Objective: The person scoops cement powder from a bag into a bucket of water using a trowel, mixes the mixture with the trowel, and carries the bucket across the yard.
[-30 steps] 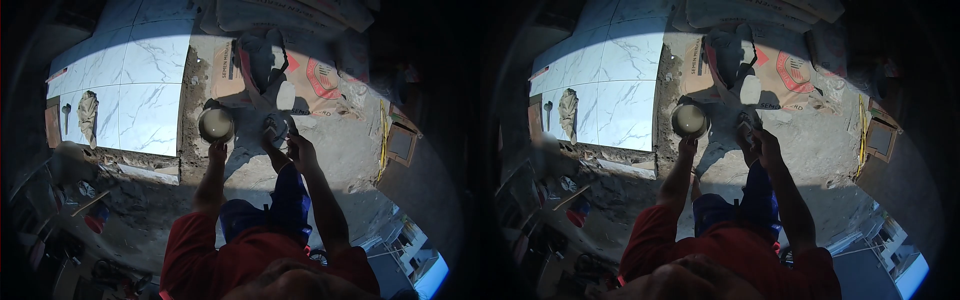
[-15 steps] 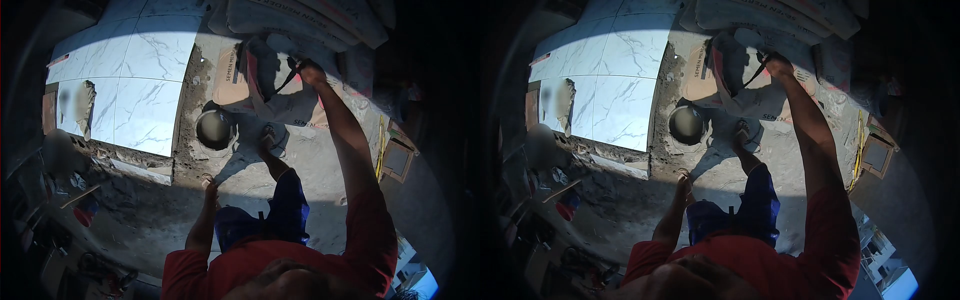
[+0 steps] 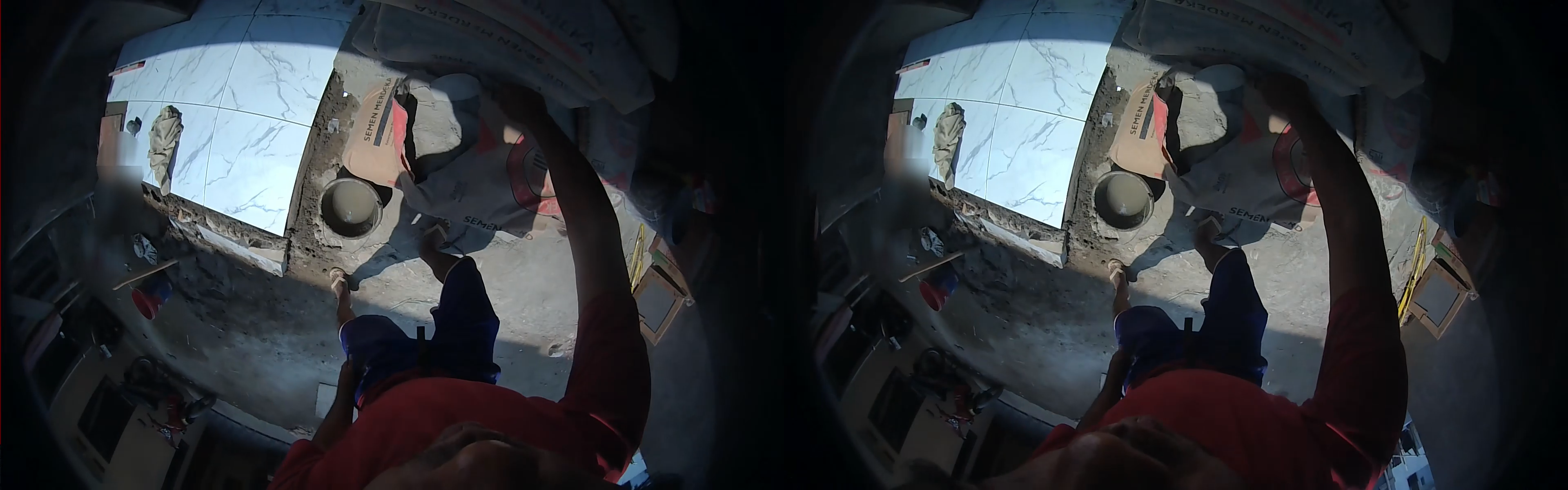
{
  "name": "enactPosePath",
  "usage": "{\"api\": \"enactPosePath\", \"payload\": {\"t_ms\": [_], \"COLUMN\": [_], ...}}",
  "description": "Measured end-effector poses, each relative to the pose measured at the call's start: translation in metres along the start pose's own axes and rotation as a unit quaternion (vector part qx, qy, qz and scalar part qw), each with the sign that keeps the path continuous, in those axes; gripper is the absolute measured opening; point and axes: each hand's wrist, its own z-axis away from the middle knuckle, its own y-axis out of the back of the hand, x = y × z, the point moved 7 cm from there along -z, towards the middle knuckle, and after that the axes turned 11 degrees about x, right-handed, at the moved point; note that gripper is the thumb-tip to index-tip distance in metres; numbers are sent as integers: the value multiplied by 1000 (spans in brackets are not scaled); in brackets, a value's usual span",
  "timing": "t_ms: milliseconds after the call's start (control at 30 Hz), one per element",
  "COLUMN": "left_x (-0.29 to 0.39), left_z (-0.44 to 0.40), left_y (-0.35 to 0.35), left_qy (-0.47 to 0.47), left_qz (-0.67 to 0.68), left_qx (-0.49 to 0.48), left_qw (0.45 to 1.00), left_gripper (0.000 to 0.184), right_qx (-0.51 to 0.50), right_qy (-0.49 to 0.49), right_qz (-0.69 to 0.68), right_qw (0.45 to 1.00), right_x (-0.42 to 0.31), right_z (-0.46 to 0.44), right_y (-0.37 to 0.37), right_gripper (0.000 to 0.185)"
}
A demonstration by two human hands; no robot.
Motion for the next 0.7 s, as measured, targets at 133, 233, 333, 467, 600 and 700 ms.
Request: {"api": "enactPosePath", "payload": {"t_ms": [133, 233, 333, 467, 600, 700], "left_x": [36, 78, 138, 186, 176, 179], "left_z": [16, 21, 18, 4, -19, -32], "left_y": [-26, 14, 41, 68, 49, 41], "left_qy": [-147, 285, 352, 356, 362, 366], "left_qz": [-180, 133, 161, 101, 72, 47], "left_qx": [84, 29, -8, -10, -37, -72], "left_qw": [969, 949, 922, 929, 929, 926], "left_gripper": [71, 83, 93, 100, 111, 115], "right_qx": [-30, -56, -80, -134, -130, -182], "right_qy": [33, 80, 147, 172, 207, 194], "right_qz": [38, 55, 57, 147, 113, 164], "right_qw": [998, 994, 984, 965, 963, 950], "right_x": [14, 6, -6, -41, -62, -89], "right_z": [-22, -25, -29, -32, -43, -42], "right_y": [-10, 6, 6, 23, 10, 39], "right_gripper": [32, 29, 25, 19, 15, 15]}}
